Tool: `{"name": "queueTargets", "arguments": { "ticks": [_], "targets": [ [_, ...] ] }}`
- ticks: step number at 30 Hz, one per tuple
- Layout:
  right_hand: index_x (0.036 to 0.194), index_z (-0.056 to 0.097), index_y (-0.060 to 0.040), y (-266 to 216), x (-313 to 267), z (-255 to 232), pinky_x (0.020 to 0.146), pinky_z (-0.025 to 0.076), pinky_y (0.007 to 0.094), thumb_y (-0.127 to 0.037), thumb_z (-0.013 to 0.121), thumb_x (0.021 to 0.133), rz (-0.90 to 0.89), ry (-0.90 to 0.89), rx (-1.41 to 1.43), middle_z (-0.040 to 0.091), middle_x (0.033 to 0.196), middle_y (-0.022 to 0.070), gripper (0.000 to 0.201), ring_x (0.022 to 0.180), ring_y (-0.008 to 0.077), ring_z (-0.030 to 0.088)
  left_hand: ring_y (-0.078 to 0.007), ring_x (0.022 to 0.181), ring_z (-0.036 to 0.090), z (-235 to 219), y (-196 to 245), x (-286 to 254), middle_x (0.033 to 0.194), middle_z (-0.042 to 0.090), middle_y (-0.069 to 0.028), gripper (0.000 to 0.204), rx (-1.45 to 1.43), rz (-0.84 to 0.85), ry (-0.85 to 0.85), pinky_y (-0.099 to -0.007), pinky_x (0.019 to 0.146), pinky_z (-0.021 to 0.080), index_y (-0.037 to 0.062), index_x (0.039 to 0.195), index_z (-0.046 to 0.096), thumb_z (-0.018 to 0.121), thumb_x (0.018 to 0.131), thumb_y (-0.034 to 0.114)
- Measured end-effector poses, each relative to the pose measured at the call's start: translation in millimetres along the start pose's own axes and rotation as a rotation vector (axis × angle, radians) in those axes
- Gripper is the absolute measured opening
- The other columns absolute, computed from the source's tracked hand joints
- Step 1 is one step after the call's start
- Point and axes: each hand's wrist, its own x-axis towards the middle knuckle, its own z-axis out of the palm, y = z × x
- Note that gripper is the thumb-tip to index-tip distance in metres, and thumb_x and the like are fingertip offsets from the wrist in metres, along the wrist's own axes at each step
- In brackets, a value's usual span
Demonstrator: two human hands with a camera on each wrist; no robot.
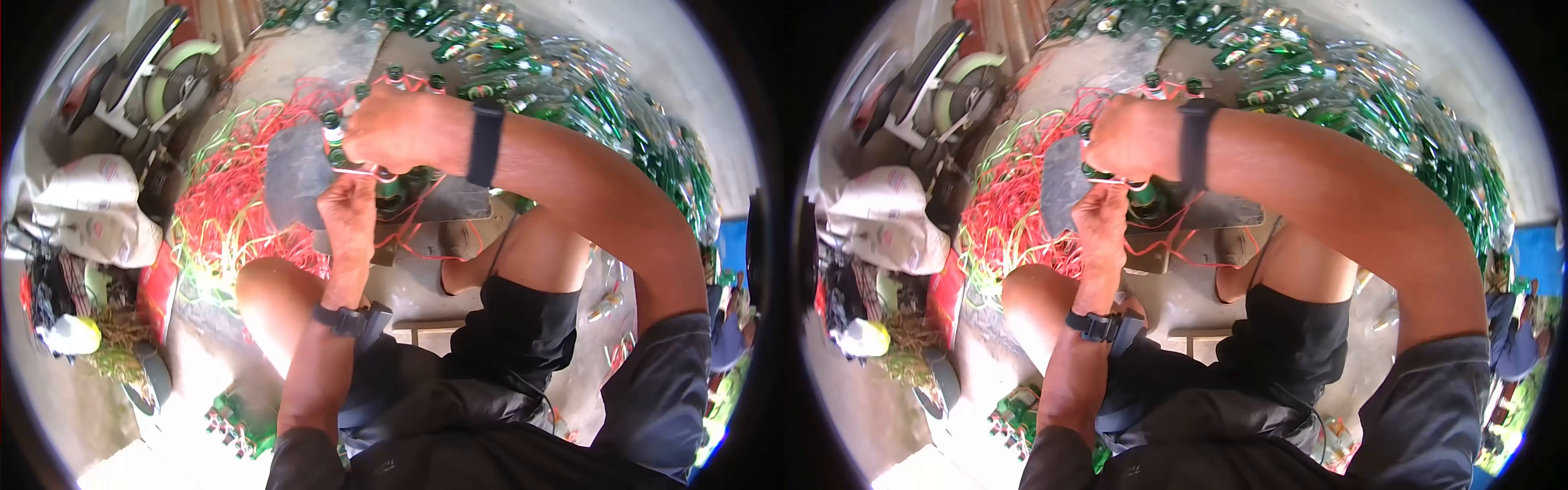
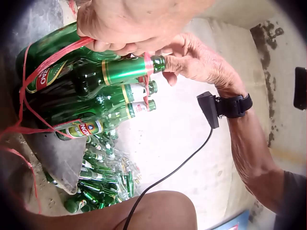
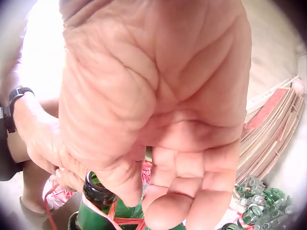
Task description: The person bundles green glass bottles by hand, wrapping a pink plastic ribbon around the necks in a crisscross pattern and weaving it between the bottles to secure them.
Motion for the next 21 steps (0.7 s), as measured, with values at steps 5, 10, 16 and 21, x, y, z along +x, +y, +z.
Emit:
{"name": "queueTargets", "arguments": {
  "ticks": [5, 10, 16, 21],
  "targets": [
    [0.076, 0.077, -0.0061, 8, -5, -14, 0.069, 0.058, 0.0496, -0.009, 0.079, 0.066, -0.007, -0.020, 0.001, 0.075, 0.077, 0.0148, 0.011, 0.077, 0.0343, 0.075, 0.0010, 0.067, 0.040, 7, 10, -3, 0.075, 0.056, 0.0121, 0.012, -0.009, -0.008, 0.012, -0.0224, 0.057, 0.029, 0.0028, 0.094, 0.079, 0.075, 0.099, 0.013],
    [0.073, 0.070, -0.0056, 26, -14, -5, 0.063, 0.054, 0.0513, -0.010, 0.076, 0.069, -0.038, 0.082, 0.099, 0.069, 0.071, 0.0151, 0.008, 0.073, 0.0385, 0.070, 0.0001, 0.066, 0.039, 10, 18, -7, 0.073, 0.052, 0.0119, 0.020, -0.012, -0.045, 0.000, -0.0237, 0.057, 0.029, 0.0047, 0.079, 0.071, 0.069, 0.099, 0.010],
    [0.071, 0.066, -0.0006, 42, -16, -11, 0.062, 0.052, 0.0522, -0.014, 0.067, 0.076, 0.059, -0.046, 0.078, 0.065, 0.070, 0.0206, 0.014, 0.069, 0.0440, 0.066, -0.0026, 0.063, 0.044, 7, 13, -5, 0.071, 0.058, 0.0070, 0.016, 0.101, -0.001, 0.001, -0.0267, 0.054, 0.035, -0.0027, 0.092, 0.075, 0.068, 0.102, 0.008],
    [0.069, 0.061, 0.0000, 50, -18, -6, 0.063, 0.051, 0.0522, -0.015, 0.064, 0.080, 0.147, -0.093, 0.082, 0.062, 0.068, 0.0222, 0.019, 0.070, 0.0445, 0.065, -0.0040, 0.063, 0.046, 9, 16, -5, 0.070, 0.061, 0.0043, 0.016, 0.125, 0.011, 0.015, -0.0288, 0.054, 0.038, -0.0036, 0.092, 0.074, 0.069, 0.100, 0.009]
  ]
}}
